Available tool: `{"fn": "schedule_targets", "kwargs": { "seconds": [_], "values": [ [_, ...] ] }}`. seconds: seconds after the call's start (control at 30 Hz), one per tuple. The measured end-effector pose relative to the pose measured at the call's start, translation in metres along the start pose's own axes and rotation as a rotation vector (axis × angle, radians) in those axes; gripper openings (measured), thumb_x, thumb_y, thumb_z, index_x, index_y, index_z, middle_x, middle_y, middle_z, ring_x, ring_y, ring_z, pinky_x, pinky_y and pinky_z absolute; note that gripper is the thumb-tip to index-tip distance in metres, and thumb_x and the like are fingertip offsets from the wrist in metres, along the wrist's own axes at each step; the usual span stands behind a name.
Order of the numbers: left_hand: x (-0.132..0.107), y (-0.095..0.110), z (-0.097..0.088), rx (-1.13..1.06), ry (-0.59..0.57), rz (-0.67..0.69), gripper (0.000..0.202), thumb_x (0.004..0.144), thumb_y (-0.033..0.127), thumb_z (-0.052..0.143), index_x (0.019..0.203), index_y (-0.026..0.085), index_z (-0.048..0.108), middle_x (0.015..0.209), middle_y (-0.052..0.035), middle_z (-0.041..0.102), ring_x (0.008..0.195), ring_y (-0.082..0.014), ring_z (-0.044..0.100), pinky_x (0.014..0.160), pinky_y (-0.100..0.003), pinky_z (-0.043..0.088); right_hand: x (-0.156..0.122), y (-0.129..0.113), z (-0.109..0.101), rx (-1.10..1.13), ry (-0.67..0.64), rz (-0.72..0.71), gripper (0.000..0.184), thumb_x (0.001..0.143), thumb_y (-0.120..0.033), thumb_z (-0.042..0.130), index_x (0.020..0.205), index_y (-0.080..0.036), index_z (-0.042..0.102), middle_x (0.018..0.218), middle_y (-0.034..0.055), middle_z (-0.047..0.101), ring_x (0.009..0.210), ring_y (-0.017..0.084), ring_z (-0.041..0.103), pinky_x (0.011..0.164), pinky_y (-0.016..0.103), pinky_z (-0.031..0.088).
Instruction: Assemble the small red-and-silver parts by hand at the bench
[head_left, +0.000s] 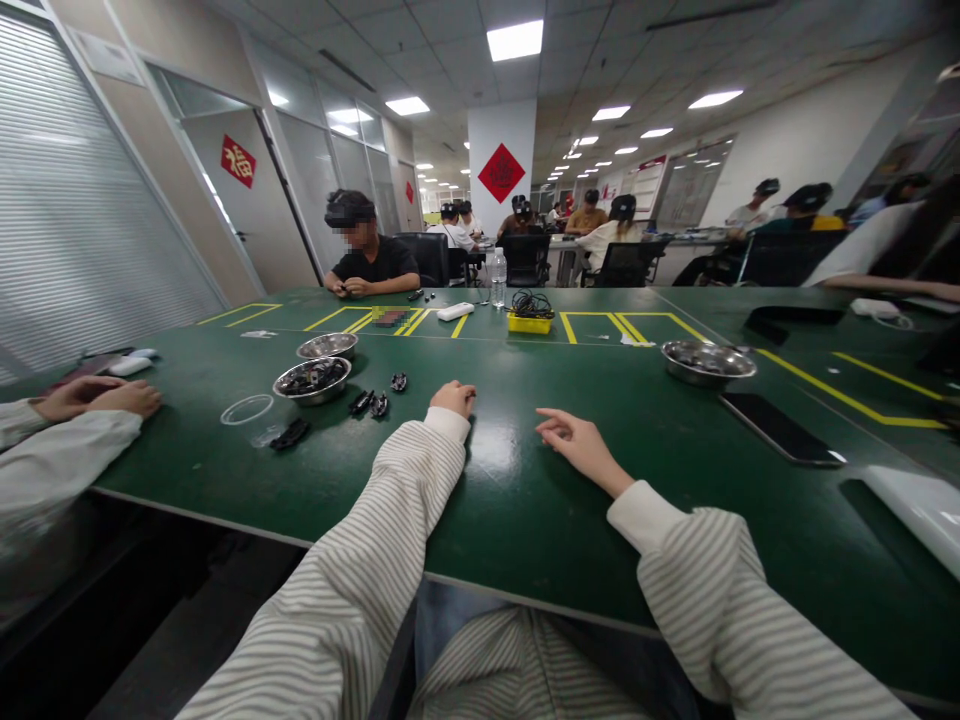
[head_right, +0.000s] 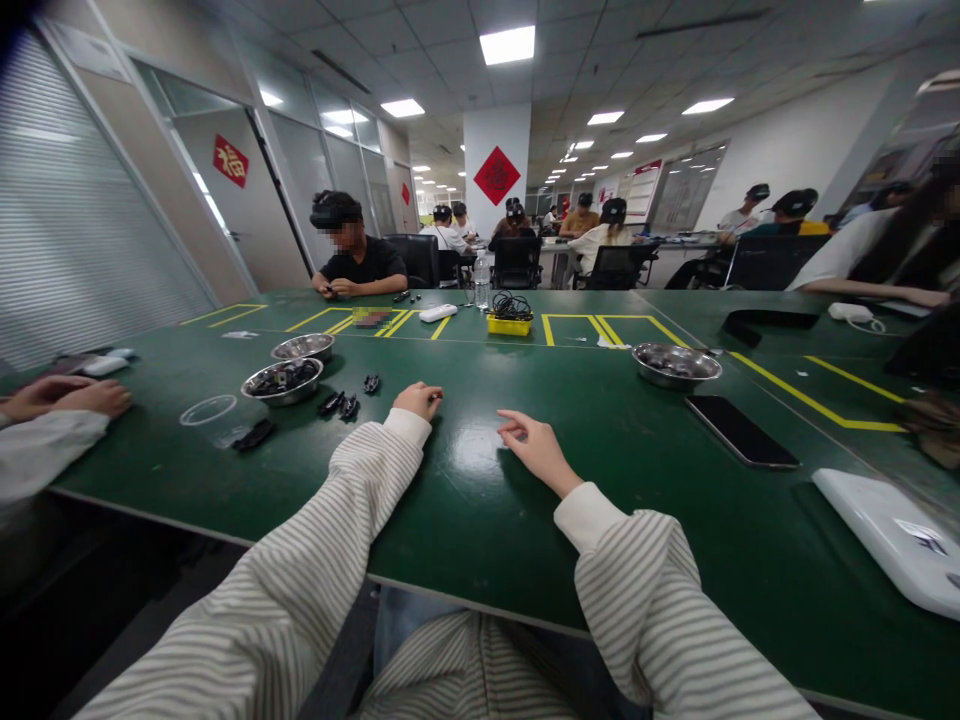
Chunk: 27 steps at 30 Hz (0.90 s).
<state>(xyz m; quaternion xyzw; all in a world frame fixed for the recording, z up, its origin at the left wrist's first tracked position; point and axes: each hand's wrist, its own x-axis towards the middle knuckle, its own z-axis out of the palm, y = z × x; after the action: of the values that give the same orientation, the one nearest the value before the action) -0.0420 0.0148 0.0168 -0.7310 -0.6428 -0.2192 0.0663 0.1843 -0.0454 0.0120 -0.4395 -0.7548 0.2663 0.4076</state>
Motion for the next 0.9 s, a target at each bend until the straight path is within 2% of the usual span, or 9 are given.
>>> {"fn": "schedule_targets", "kwargs": {
  "seconds": [0.1,0.2,0.37,0.47,0.57,0.67,0.77,0.83,0.9],
  "values": [
    [0.006,-0.027,-0.007,0.149,-0.106,-0.203,0.022,0.073,0.026,0.047,0.090,0.025,0.061,0.090,-0.0057,0.054,0.088,-0.0198,0.049,0.069,-0.027,0.041,0.000,0.002,0.001,-0.059,-0.044,0.015,0.036,0.070,-0.018,0.049,0.106,-0.018,0.052,0.081,0.0044,0.064,0.066,0.012,0.060,0.062,0.025,0.047],
    [0.007,-0.039,-0.008,0.212,-0.173,-0.287,0.023,0.075,0.027,0.045,0.091,0.027,0.061,0.093,-0.0065,0.052,0.092,-0.0207,0.046,0.070,-0.027,0.041,0.000,0.003,0.002,-0.077,-0.060,0.019,0.036,0.070,-0.018,0.048,0.106,-0.018,0.051,0.081,0.0041,0.063,0.066,0.012,0.060,0.063,0.025,0.047],
    [0.004,-0.039,-0.004,0.230,-0.192,-0.284,0.026,0.078,0.029,0.038,0.098,0.029,0.056,0.098,-0.0084,0.048,0.095,-0.0218,0.044,0.072,-0.030,0.040,0.000,0.002,0.002,-0.077,-0.058,0.001,0.035,0.071,-0.019,0.048,0.105,-0.018,0.051,0.079,0.0033,0.063,0.065,0.012,0.060,0.063,0.025,0.047],
    [0.005,-0.040,-0.006,0.195,-0.246,-0.326,0.032,0.079,0.026,0.038,0.109,0.029,0.048,0.102,-0.0097,0.047,0.098,-0.0227,0.043,0.075,-0.033,0.039,0.000,0.002,0.001,-0.072,-0.065,0.002,0.035,0.071,-0.018,0.047,0.105,-0.018,0.051,0.078,0.0032,0.063,0.063,0.012,0.059,0.062,0.025,0.047],
    [0.007,-0.042,-0.011,0.174,-0.285,-0.407,0.042,0.075,0.022,0.042,0.117,0.024,0.038,0.107,-0.0116,0.047,0.101,-0.0234,0.042,0.077,-0.033,0.038,0.000,0.001,0.001,-0.074,-0.065,0.000,0.035,0.071,-0.018,0.047,0.106,-0.018,0.050,0.078,0.0029,0.063,0.060,0.011,0.059,0.062,0.025,0.047],
    [0.005,-0.042,-0.014,0.176,-0.310,-0.463,0.037,0.072,0.022,0.046,0.109,0.017,0.046,0.108,-0.0136,0.046,0.102,-0.0243,0.041,0.077,-0.033,0.037,0.001,0.001,0.000,-0.080,-0.065,-0.006,0.035,0.071,-0.018,0.047,0.105,-0.018,0.051,0.077,0.0025,0.063,0.058,0.011,0.059,0.061,0.025,0.047],
    [0.002,-0.041,-0.011,0.214,-0.226,-0.421,0.034,0.071,0.031,0.049,0.102,0.017,0.051,0.109,-0.0127,0.045,0.104,-0.0262,0.035,0.078,-0.035,0.035,0.001,0.002,0.001,-0.080,-0.070,-0.008,0.034,0.070,-0.018,0.047,0.104,-0.018,0.052,0.076,0.0022,0.064,0.057,0.011,0.059,0.061,0.025,0.047],
    [0.001,-0.041,-0.007,0.237,-0.134,-0.316,0.035,0.070,0.037,0.049,0.101,0.021,0.051,0.110,-0.0095,0.045,0.105,-0.0255,0.032,0.080,-0.036,0.033,0.001,0.002,0.001,-0.080,-0.074,-0.005,0.034,0.071,-0.018,0.047,0.105,-0.018,0.051,0.077,0.0022,0.064,0.057,0.011,0.059,0.061,0.025,0.047],
    [0.002,-0.043,-0.003,0.234,-0.097,-0.219,0.029,0.072,0.035,0.048,0.097,0.024,0.054,0.106,-0.0066,0.049,0.103,-0.0241,0.032,0.079,-0.035,0.032,0.001,0.004,0.001,-0.085,-0.074,-0.004,0.035,0.071,-0.019,0.047,0.105,-0.018,0.051,0.077,0.0023,0.064,0.058,0.011,0.059,0.061,0.025,0.047]
  ]
}}
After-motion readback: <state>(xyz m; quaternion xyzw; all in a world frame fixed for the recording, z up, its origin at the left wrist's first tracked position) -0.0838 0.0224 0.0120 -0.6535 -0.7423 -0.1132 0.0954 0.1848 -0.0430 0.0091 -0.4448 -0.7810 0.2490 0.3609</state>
